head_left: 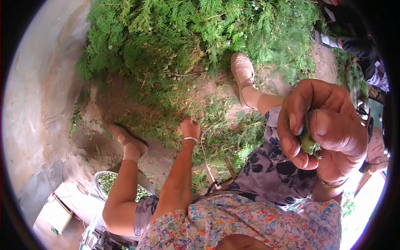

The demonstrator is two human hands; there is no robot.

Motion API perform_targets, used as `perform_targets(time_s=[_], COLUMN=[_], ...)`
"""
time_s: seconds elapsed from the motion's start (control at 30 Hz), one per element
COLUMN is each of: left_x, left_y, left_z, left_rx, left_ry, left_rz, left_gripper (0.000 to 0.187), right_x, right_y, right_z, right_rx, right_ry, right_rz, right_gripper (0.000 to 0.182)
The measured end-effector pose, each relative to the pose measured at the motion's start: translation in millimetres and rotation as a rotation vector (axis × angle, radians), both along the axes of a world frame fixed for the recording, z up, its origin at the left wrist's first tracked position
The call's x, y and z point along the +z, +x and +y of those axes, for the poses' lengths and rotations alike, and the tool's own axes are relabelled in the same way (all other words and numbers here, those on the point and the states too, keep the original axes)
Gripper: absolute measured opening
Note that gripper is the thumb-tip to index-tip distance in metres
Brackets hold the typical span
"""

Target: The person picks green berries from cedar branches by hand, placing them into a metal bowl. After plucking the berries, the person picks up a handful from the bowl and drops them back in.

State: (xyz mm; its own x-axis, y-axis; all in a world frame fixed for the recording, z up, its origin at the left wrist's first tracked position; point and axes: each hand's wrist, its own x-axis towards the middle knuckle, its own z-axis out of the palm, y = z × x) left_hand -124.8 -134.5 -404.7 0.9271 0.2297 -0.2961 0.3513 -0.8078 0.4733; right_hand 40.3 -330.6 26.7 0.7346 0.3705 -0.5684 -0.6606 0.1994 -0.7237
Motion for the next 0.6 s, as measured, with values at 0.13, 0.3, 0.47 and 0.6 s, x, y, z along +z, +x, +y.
perform_targets(time_s=[0.13,0.3,0.47,0.6], left_x=[43.3,51.3,45.4,22.4], left_y=[15.4,38.3,97.8,127.7], left_z=[14.9,31.9,24.1,12.0], left_rx=[0.658,0.909,0.405,0.032], left_ry=[-0.994,-1.355,-0.668,-0.136], left_rz=[0.239,0.066,0.108,-0.112], left_gripper=[0.012,0.004,0.005,0.009], right_x=[1.2,-0.5,-1.3,-3.0], right_y=[-0.8,-3.4,-4.5,-4.3], right_z=[-8.4,-20.0,-23.4,-23.0], right_rx=[-0.006,-0.015,-0.04,-0.071], right_ry=[0.02,0.106,0.107,0.095], right_rz=[0.014,0.059,0.06,0.037], right_gripper=[0.034,0.034,0.035,0.035])
